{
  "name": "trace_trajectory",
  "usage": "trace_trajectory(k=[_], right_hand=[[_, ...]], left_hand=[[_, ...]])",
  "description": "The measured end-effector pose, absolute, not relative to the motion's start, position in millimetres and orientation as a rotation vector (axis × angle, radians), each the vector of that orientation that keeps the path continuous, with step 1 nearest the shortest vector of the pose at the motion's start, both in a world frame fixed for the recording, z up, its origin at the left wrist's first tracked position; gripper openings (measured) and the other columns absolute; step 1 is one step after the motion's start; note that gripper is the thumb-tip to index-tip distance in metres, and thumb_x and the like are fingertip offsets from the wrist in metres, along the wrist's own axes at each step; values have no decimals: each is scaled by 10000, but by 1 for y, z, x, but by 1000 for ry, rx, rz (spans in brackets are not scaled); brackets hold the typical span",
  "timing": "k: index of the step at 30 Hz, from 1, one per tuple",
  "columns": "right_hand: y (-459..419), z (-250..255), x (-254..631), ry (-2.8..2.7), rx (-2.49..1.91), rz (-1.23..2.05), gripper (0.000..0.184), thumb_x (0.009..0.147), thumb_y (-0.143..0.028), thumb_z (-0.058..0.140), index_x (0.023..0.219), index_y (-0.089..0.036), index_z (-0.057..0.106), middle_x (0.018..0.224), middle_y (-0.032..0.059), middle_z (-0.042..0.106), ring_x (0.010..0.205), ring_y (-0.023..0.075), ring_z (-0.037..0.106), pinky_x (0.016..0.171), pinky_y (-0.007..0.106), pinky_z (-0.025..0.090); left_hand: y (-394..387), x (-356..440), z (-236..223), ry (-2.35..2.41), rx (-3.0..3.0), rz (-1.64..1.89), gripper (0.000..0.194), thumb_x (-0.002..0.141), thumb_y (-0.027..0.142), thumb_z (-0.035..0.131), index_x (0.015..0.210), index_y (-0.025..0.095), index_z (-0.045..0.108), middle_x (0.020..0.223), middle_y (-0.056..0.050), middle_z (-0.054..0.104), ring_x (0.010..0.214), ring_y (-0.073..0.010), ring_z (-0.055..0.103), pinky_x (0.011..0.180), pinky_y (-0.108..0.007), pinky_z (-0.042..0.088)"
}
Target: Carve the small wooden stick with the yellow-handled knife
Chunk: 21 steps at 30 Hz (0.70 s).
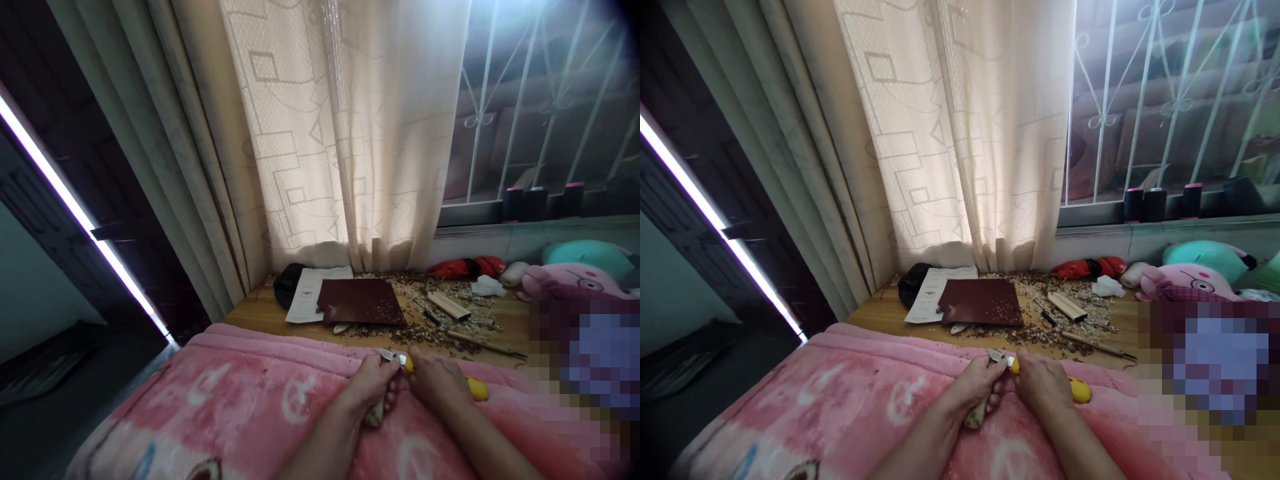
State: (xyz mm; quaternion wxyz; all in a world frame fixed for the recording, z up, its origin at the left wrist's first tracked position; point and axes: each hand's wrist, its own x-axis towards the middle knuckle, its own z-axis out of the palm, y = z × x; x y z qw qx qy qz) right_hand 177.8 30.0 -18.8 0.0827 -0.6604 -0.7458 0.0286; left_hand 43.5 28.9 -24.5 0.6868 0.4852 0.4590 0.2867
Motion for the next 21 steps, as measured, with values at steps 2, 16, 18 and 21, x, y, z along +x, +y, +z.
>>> trace_trajectory(k=[2, 16, 18, 21], right_hand=[[30, -18, 178, -2252, -1959, 85, 217, 674, -194, 352, 823, -180, 509, 744, 65, 588, 691, 160, 525, 566, 247, 289], [27, -16, 178, -2276, -1948, 84, 233, 647, -178, 367, 829, -185, 513, 757, 57, 587, 706, 169, 519, 589, 259, 292], [27, -17, 178, -2271, -1957, 95, 239, 644, -174, 364, 829, -185, 516, 756, 59, 587, 700, 167, 519, 587, 258, 293], [27, -16, 178, -2272, -1958, 108, 244, 641, -171, 361, 825, -187, 520, 752, 57, 587, 700, 167, 518, 591, 259, 295]], left_hand=[[29, 42, -24, 1003, 1077, 649, 349, 635, 504, 426, 721, 168, 383, 493, 61, 368, 315, -25, 331, 316, -147, 256], [28, 41, -23, 947, 1068, 654, 294, 634, 436, 462, 722, 173, 367, 495, 66, 360, 320, -18, 318, 316, -138, 242], [28, 41, -22, 972, 1067, 648, 295, 631, 441, 464, 717, 177, 366, 487, 70, 357, 314, -20, 316, 316, -140, 243], [28, 41, -21, 995, 1060, 626, 302, 625, 448, 467, 722, 179, 370, 478, 74, 357, 307, -24, 320, 315, -143, 245]])
